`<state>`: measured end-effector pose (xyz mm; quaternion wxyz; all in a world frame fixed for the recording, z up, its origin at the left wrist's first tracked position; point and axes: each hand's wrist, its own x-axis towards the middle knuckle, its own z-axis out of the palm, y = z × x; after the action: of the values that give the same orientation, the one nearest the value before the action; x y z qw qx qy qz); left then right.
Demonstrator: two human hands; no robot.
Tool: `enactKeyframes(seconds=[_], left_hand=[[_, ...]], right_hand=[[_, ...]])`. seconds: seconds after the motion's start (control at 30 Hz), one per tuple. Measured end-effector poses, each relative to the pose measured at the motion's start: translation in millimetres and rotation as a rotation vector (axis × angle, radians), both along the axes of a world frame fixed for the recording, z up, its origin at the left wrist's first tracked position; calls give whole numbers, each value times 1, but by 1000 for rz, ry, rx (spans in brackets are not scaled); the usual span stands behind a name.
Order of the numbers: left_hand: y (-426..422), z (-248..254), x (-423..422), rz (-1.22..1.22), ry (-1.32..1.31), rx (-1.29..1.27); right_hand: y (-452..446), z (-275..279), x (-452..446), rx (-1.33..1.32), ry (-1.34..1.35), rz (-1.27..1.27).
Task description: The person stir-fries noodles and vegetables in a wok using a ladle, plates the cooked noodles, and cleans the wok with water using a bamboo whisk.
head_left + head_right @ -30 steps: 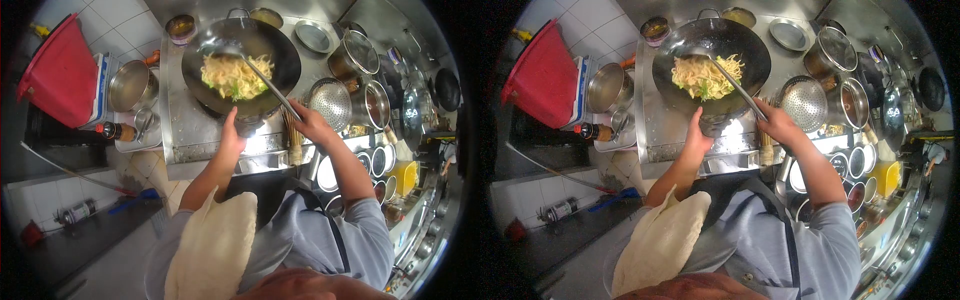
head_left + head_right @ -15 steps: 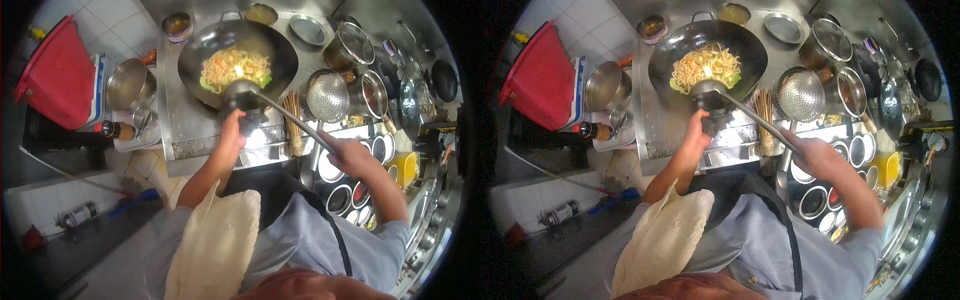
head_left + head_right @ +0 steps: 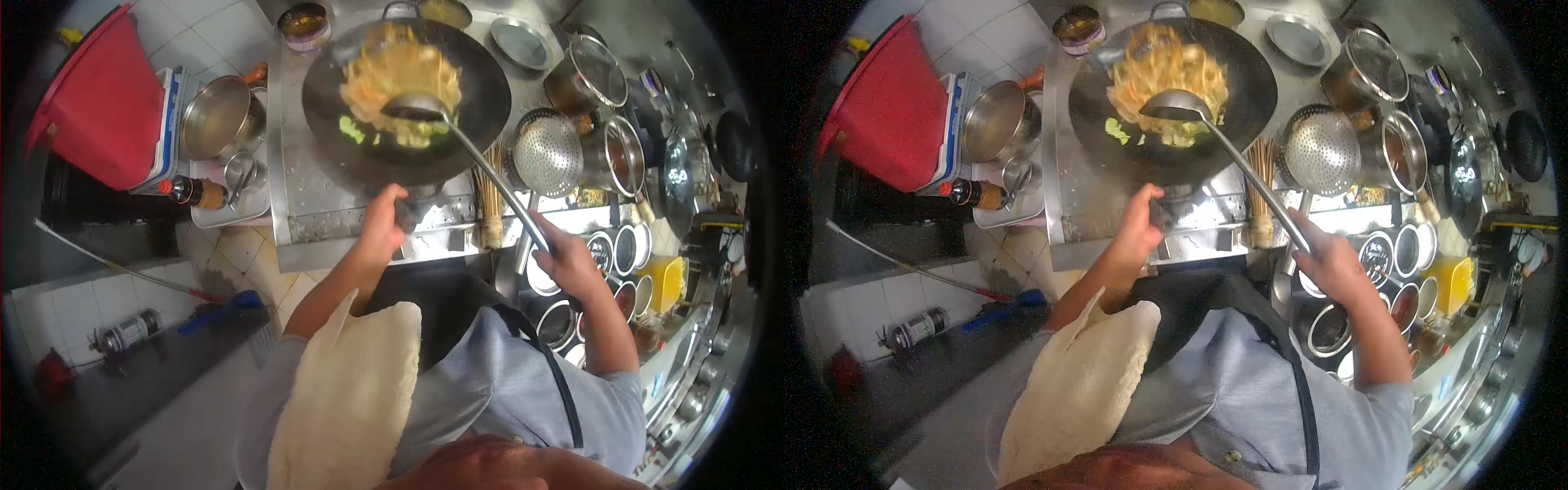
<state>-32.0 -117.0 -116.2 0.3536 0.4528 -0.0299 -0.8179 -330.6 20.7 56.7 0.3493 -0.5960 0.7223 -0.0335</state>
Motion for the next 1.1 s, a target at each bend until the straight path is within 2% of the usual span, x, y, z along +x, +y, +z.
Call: enactKeyframes(seconds=[0.03, 0.13, 0.2, 0.27, 0.3, 0.33, 0.37, 0.43, 0.5, 0.57, 0.63, 0.67, 0.7, 0.77, 0.8, 0.87, 0.9, 0.97, 1.03, 1.1], left_hand=[[-15, 16, -2, -59, -67, 17], [-44, -47, -20, 31, 50, -38], [-50, -60, -17, 4, 64, -65], [-56, -61, -13, -27, 71, -87], [-57, -61, -11, -15, 12, -37], [-59, -60, -9, -1, -49, 11], [-56, -55, -7, 3, -54, 10], [-38, -32, 2, 5, -73, -55], [-27, 5, 4, 36, -49, -43], [-23, 14, 3, 67, -16, -40], [-23, 15, 4, 77, 336, -79], [-20, 19, 1, 111, 461, -153], [-16, 21, 0, 118, 460, -155], [-10, 21, -2, 142, 554, -257], [-10, 17, -4, 145, 555, -257], [-10, 0, -9, 186, 416, -222], [-9, -10, -12, 185, 418, -223], [-11, -26, -18, 254, 226, -138], [-16, -22, -24, 256, 232, -100], [-24, -22, -30, 254, 239, -61]], right_hand=[[-7, 13, 10, 41, -14, -60], [-19, -7, 13, -71, -48, -131], [-43, -34, 11, -351, -142, -158], [-83, -50, 15, -300, -140, -248], [-104, -42, 28, -190, -159, -335], [-123, -35, 36, -80, -181, -418], [-139, -50, 29, -80, -187, -414], [-168, -105, 18, -279, -162, -264], [-188, -130, 16, -354, -134, -148], [-195, -121, 21, -441, -102, -31], [-196, -65, 29, -152, 111, 208], [-196, -56, 24, -117, 204, 288], [-194, -49, 15, -117, 203, 295], [-186, -35, -8, -210, 415, 542], [-181, -21, -15, -209, 416, 546], [-171, 4, -28, -182, 686, 666], [-162, 7, -36, -182, 688, 665], [-141, 13, -51, -237, 769, 620], [-115, 13, -55, -199, 763, 543], [-90, -7, -65, -248, 655, 360]])
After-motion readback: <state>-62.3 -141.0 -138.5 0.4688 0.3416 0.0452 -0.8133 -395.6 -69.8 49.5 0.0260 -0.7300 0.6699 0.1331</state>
